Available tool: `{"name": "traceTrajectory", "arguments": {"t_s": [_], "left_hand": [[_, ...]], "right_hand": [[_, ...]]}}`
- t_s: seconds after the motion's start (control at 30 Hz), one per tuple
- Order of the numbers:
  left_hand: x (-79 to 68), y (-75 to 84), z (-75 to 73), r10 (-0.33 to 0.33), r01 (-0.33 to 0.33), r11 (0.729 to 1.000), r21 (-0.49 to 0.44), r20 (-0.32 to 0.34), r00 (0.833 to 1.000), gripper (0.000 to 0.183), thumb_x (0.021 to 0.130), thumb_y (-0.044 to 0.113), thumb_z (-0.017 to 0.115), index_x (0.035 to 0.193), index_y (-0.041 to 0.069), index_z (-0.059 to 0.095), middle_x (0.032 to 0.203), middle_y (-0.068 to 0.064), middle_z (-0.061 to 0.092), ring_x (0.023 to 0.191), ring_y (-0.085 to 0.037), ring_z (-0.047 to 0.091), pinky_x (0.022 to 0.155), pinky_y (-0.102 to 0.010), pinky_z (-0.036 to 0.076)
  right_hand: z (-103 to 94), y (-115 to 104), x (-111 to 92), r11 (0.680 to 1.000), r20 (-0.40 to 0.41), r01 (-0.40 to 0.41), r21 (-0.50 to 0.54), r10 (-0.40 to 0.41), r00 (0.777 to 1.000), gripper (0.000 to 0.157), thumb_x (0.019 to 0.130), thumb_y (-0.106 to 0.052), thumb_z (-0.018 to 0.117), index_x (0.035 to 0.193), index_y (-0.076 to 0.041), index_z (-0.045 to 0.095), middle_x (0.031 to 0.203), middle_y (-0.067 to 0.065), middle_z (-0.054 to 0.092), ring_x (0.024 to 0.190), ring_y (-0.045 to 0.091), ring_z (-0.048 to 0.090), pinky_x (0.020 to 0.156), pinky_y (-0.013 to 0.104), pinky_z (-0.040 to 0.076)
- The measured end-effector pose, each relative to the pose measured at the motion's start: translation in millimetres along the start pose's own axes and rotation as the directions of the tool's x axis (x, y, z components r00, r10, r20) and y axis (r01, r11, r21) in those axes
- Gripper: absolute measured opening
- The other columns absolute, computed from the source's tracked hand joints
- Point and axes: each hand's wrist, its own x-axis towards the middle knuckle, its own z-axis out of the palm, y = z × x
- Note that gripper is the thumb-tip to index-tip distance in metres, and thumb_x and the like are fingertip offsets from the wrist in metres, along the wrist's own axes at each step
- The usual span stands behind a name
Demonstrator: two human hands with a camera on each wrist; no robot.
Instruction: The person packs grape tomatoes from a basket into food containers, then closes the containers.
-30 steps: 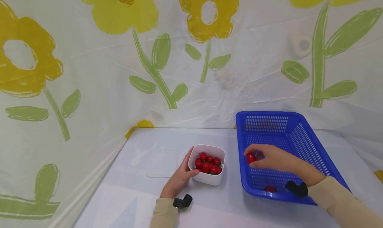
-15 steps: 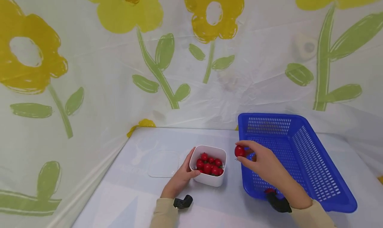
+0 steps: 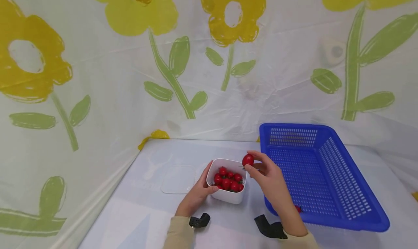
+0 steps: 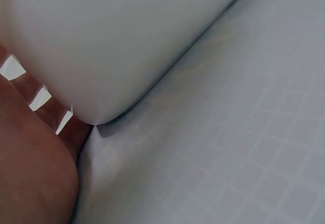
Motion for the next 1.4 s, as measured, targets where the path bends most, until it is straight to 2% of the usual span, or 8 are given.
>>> {"name": "traceTrajectory", "arguments": {"t_s": [0.13, 0.27, 0.37, 0.47, 0.7, 0.87, 1.1, 1.4], "left_hand": [[-0.4, -0.9, 0.5, -0.009, 0.009, 1.0, -0.003, 0.006, 1.0, 0.078, 0.08, 0.022, 0.065, 0.138, 0.044, 0.017, 0.14, 0.016, 0.024, 0.13, -0.011, 0.017, 0.103, -0.047, 0.02], [0.3, -1.1, 0.3, -0.01, 0.009, 1.0, 0.009, 0.005, 1.0, 0.077, 0.081, 0.023, 0.065, 0.138, 0.045, 0.017, 0.14, 0.016, 0.024, 0.13, -0.013, 0.017, 0.102, -0.047, 0.023], [1.4, -1.9, -0.5, -0.009, 0.009, 1.0, 0.019, -0.001, 1.0, 0.077, 0.081, 0.024, 0.065, 0.137, 0.046, 0.018, 0.14, 0.016, 0.024, 0.13, -0.013, 0.017, 0.102, -0.048, 0.024], [1.7, -2.1, -0.8, -0.017, 0.017, 0.999, 0.029, -0.001, 1.0, 0.077, 0.08, 0.025, 0.065, 0.137, 0.047, 0.018, 0.14, 0.017, 0.023, 0.13, -0.013, 0.016, 0.102, -0.048, 0.023], [-0.6, -1.5, -1.1, -0.036, 0.036, 0.998, 0.049, -0.01, 0.999, 0.076, 0.081, 0.027, 0.064, 0.137, 0.048, 0.018, 0.14, 0.016, 0.023, 0.13, -0.015, 0.017, 0.101, -0.049, 0.024], [1.0, -1.8, -0.4, -0.038, 0.039, 0.998, 0.046, -0.014, 0.999, 0.076, 0.081, 0.028, 0.064, 0.137, 0.048, 0.017, 0.141, 0.016, 0.021, 0.131, -0.016, 0.015, 0.101, -0.052, 0.021], [0.6, -2.5, 0.0, -0.029, 0.03, 0.999, 0.044, -0.017, 0.999, 0.076, 0.081, 0.026, 0.065, 0.137, 0.048, 0.017, 0.141, 0.019, 0.02, 0.132, -0.015, 0.013, 0.101, -0.053, 0.02], [1.4, -2.6, 0.7, -0.029, 0.03, 0.997, 0.067, -0.022, 0.999, 0.076, 0.081, 0.028, 0.064, 0.136, 0.049, 0.017, 0.14, 0.019, 0.02, 0.132, -0.016, 0.014, 0.101, -0.05, 0.023]], "right_hand": [[16.3, 9, 4, 1.0, -0.042, -0.01, 0.016, 0.01, 0.999, 0.051, 0.084, -0.035, 0.059, 0.131, -0.02, 0.044, 0.12, 0.008, 0.051, 0.101, 0.022, 0.053, 0.078, 0.036, 0.049], [30.4, 35, 15, 0.998, -0.098, 0.067, 0.002, -0.066, 0.993, 0.049, 0.083, -0.029, 0.063, 0.129, -0.02, 0.047, 0.12, 0.008, 0.051, 0.1, 0.023, 0.053, 0.075, 0.037, 0.05], [40.6, 61, 26, 0.985, -0.114, 0.143, -0.092, -0.153, 0.982, 0.048, 0.082, -0.03, 0.063, 0.128, -0.022, 0.048, 0.117, 0.007, 0.052, 0.098, 0.023, 0.054, 0.07, 0.033, 0.05], [49.0, 70, 29, 0.966, -0.138, 0.149, -0.214, -0.181, 0.974, 0.048, 0.082, -0.032, 0.063, 0.127, -0.026, 0.048, 0.114, 0.004, 0.053, 0.096, 0.021, 0.054, 0.066, 0.032, 0.05], [65.7, 29, 12, 0.943, -0.151, 0.154, -0.296, -0.206, 0.967, 0.041, 0.081, -0.013, 0.064, 0.121, -0.014, 0.053, 0.106, 0.007, 0.052, 0.085, 0.022, 0.055, 0.065, 0.034, 0.052], [75.2, 34, 12, 0.918, -0.135, 0.115, -0.379, -0.178, 0.975, 0.04, 0.08, -0.008, 0.064, 0.118, -0.015, 0.055, 0.107, 0.004, 0.049, 0.077, 0.015, 0.053, 0.064, 0.026, 0.05], [80.8, 47, 13, 0.881, -0.156, 0.158, -0.445, -0.25, 0.956, 0.041, 0.075, -0.002, 0.067, 0.114, -0.012, 0.059, 0.109, 0.009, 0.048, 0.096, 0.022, 0.045, 0.074, 0.04, 0.049], [84.6, 49, 13, 0.858, -0.152, 0.202, -0.473, -0.305, 0.94, 0.042, 0.07, 0.008, 0.067, 0.108, -0.012, 0.064, 0.115, 0.013, 0.045, 0.102, 0.026, 0.04, 0.079, 0.043, 0.045]]}}
